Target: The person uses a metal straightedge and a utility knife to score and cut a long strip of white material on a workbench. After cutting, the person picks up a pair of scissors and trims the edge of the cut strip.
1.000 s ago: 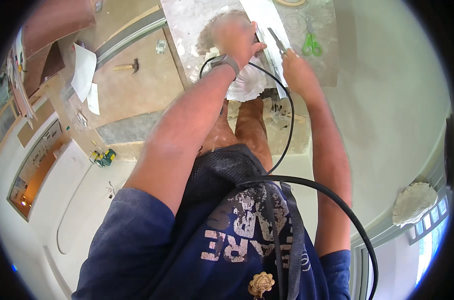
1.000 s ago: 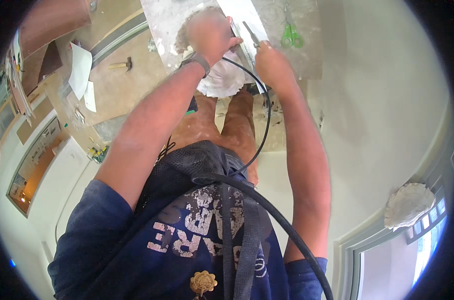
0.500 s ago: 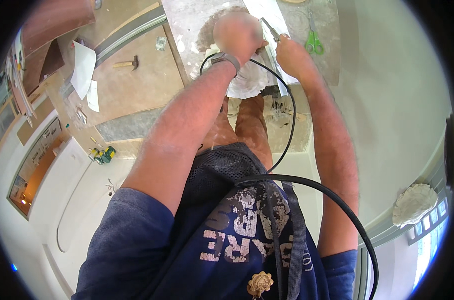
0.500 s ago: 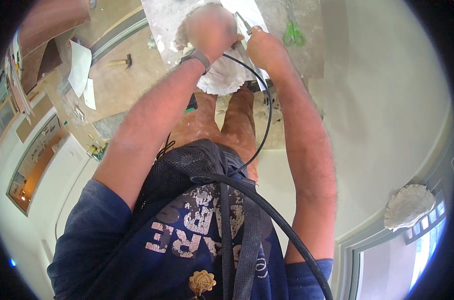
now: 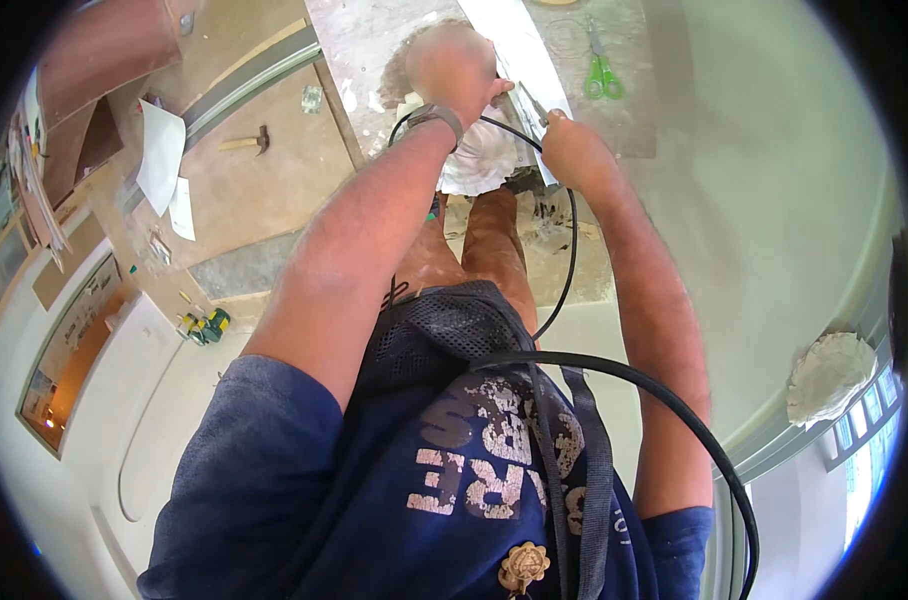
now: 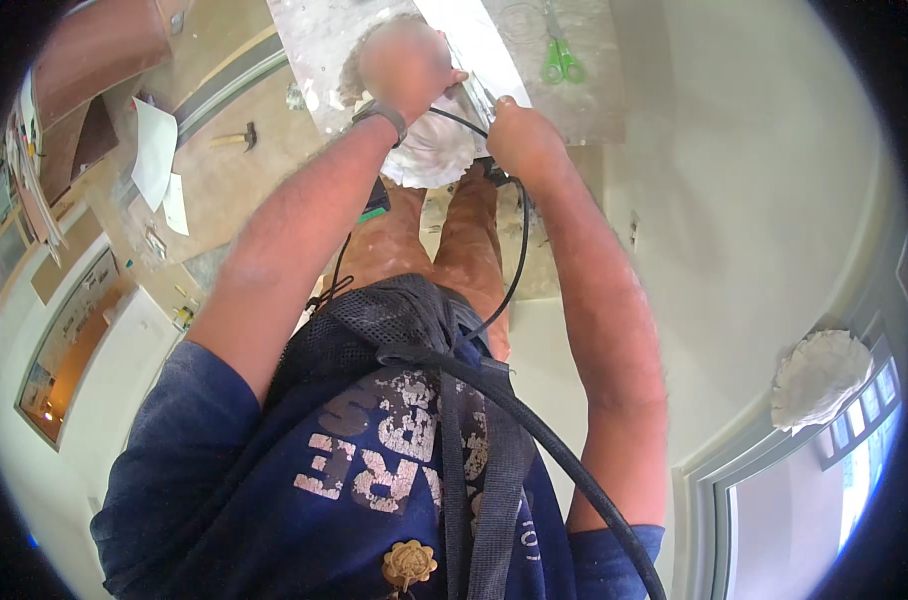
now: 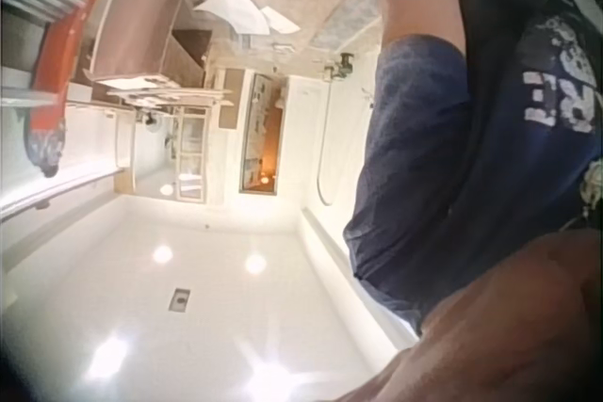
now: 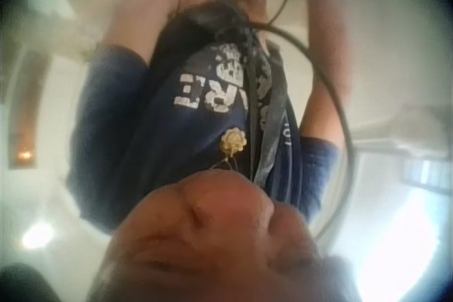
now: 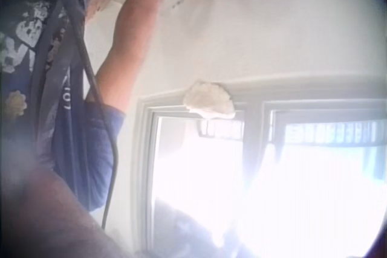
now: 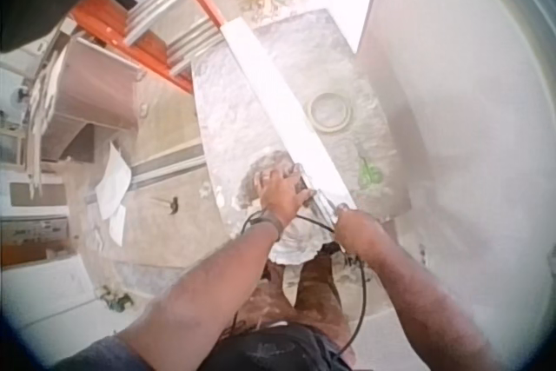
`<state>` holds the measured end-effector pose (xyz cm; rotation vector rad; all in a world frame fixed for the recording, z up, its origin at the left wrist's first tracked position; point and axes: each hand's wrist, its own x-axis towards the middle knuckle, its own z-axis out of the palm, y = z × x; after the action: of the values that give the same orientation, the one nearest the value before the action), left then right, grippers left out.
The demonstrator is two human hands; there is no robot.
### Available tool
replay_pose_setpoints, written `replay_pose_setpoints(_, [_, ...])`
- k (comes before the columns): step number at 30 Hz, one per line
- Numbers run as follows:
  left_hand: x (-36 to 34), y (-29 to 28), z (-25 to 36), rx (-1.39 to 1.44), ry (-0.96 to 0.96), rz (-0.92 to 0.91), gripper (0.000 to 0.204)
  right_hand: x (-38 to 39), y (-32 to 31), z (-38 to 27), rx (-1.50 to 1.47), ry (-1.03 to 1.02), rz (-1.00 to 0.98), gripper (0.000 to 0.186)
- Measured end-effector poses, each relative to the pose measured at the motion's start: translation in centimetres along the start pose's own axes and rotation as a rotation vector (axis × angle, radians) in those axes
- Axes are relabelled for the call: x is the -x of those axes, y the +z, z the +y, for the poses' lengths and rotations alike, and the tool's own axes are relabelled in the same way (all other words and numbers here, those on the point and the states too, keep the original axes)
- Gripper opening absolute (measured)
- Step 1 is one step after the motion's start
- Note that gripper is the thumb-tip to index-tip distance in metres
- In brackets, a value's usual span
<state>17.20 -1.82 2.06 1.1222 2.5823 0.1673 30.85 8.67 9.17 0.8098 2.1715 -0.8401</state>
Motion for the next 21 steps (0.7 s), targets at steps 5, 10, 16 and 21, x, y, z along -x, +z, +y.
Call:
replay_pose_setpoints(5, [-0.1, -0.1, 0.1, -0.035, -0.003, 0.001, 0.061, 1.4, 0.8, 1.0, 0.004, -0.017, 0.014, 0.023])
replay_pose_setpoints(10, [-0.2, 0.0, 0.2, -0.05, -0.012, -0.001, 0.062, 2.5, 2.4, 2.7, -0.004, 0.004, -0.034, 0.027])
replay_pose_setpoints(16, [-0.3, -0.4, 0.2, -0.029, -0.023, -0.038, 0.062, 3.3, 2.1, 3.2, -0.024, 0.013, -0.055, 0.026])
replay_pose_setpoints(21, [-0.2, -0.4, 0.1, -0.002, -0.016, -0.011, 0.062, 3.0, 1.4, 2.9, -0.093, -0.009, 0.035, 0.025])
